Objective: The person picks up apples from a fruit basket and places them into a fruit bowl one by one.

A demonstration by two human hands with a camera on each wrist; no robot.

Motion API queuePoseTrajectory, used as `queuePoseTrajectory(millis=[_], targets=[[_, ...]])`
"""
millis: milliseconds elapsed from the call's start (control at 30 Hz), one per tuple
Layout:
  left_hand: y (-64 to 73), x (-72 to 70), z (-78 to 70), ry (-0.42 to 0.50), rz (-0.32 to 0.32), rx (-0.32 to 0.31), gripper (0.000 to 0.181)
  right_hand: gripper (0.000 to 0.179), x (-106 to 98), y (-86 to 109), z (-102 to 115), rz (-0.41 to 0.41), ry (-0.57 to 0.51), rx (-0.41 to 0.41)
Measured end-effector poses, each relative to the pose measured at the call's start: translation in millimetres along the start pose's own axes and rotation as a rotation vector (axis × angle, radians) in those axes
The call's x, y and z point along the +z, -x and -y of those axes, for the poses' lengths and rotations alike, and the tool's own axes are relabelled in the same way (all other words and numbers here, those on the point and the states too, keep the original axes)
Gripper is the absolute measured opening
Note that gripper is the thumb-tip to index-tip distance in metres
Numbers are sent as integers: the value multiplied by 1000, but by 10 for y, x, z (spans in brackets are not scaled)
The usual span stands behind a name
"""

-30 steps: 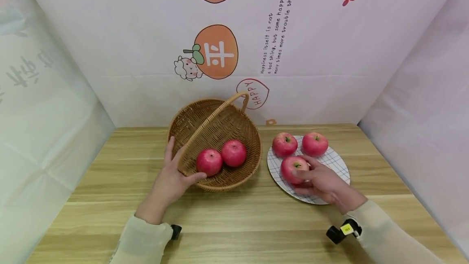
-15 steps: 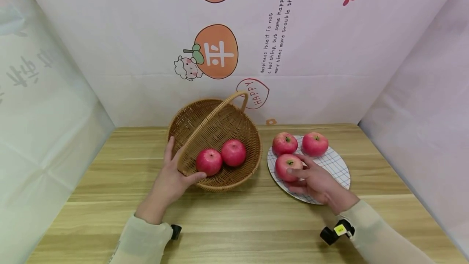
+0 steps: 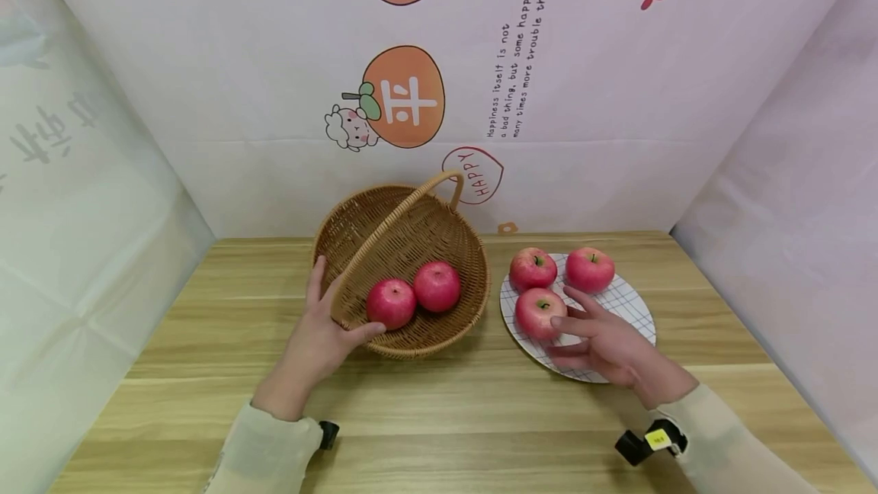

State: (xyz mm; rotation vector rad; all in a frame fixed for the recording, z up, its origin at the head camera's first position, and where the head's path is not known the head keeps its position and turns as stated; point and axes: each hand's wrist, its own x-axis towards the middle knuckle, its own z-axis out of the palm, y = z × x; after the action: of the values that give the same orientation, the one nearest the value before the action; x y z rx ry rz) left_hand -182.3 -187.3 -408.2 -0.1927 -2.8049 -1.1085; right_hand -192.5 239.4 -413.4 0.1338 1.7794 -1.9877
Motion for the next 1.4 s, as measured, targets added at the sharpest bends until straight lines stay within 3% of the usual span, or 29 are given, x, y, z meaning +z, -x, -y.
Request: queuePoseTrajectory(millis=[367,667,1000,1400], targets=[[-1,0,-1,-13,4,-10,102,82,-119,149,50,1,-27,-34],[2,-10,-3,-11,-2,0,102,80,-126,298,169,9,73,-132],[6,-17,-16,-9,20,-21,105,78,-11,401,280,63,88,-224],[6,-11,-25,3,24,-16,103,73,326,438,499,223,-69,-327]])
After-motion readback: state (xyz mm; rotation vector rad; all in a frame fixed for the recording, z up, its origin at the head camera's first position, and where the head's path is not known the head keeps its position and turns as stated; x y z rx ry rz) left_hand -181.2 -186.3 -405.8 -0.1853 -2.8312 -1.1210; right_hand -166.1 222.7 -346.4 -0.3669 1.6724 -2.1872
